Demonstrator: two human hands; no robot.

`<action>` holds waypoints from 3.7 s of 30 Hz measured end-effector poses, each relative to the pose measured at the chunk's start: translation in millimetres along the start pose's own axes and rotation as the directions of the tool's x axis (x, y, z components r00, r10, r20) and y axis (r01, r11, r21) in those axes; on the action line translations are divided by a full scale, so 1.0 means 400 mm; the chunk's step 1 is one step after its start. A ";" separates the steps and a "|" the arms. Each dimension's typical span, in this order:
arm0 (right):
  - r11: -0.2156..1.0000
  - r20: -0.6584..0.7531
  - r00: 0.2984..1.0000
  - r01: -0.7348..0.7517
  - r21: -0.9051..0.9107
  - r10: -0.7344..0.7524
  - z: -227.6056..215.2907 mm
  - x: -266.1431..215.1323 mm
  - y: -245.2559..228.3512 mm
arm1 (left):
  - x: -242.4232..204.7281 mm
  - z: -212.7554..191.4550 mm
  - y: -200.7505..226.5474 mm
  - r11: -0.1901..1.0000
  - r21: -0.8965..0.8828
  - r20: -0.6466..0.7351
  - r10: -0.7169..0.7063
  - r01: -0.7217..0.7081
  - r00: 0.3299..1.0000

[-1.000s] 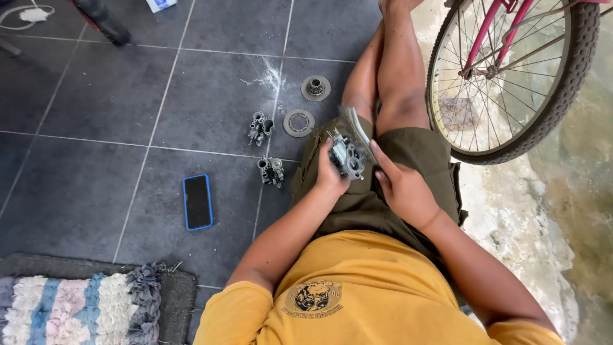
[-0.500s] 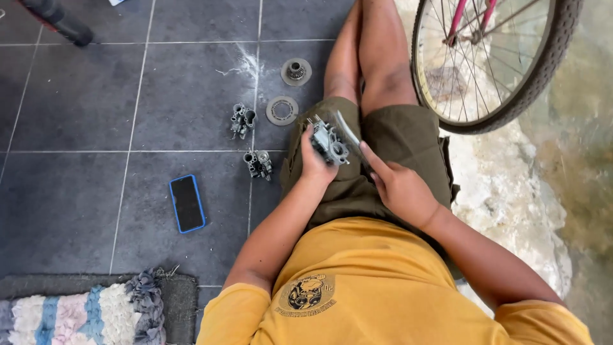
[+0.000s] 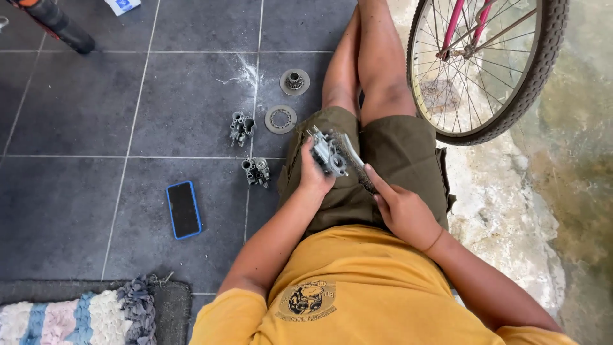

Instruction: Cleaning a motorcycle carburetor body using a wire brush to remove dirt and oxidation while sitting on the floor.

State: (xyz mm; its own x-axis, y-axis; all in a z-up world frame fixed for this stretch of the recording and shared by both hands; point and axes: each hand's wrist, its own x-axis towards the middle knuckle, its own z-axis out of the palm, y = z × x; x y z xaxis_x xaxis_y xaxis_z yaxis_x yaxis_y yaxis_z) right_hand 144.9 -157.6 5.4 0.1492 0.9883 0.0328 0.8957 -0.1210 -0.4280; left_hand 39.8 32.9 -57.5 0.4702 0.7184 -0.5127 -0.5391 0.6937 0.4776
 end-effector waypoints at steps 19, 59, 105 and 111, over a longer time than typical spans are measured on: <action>0.999 -0.063 0.998 0.020 -0.040 -0.023 -0.012 0.063 -0.044 | -0.074 0.050 0.035 0.998 -0.058 0.049 -0.008 0.011 0.999; 0.976 -0.094 0.977 0.198 0.089 -0.190 -0.068 0.151 -0.092 | 0.138 -0.143 -0.008 0.868 -0.488 0.106 -0.045 0.091 0.993; 0.994 -0.156 0.982 0.106 -0.001 -0.105 -0.032 0.084 -0.020 | 0.132 -0.112 -0.081 0.961 -0.275 0.128 0.063 -0.025 0.990; 0.996 0.024 0.997 0.073 0.056 -0.075 -0.053 -0.010 -0.031 | 0.133 -0.137 -0.050 0.906 -0.423 0.145 0.044 0.021 0.989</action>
State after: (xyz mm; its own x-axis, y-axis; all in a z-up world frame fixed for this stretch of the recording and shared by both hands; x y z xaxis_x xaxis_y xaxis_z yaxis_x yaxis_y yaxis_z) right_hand 142.2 -162.0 29.7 0.0718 0.9965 0.0428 0.8791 -0.0430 -0.4747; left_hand 37.3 54.4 -133.7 0.5421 0.7482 -0.3826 -0.7737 0.6220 0.1202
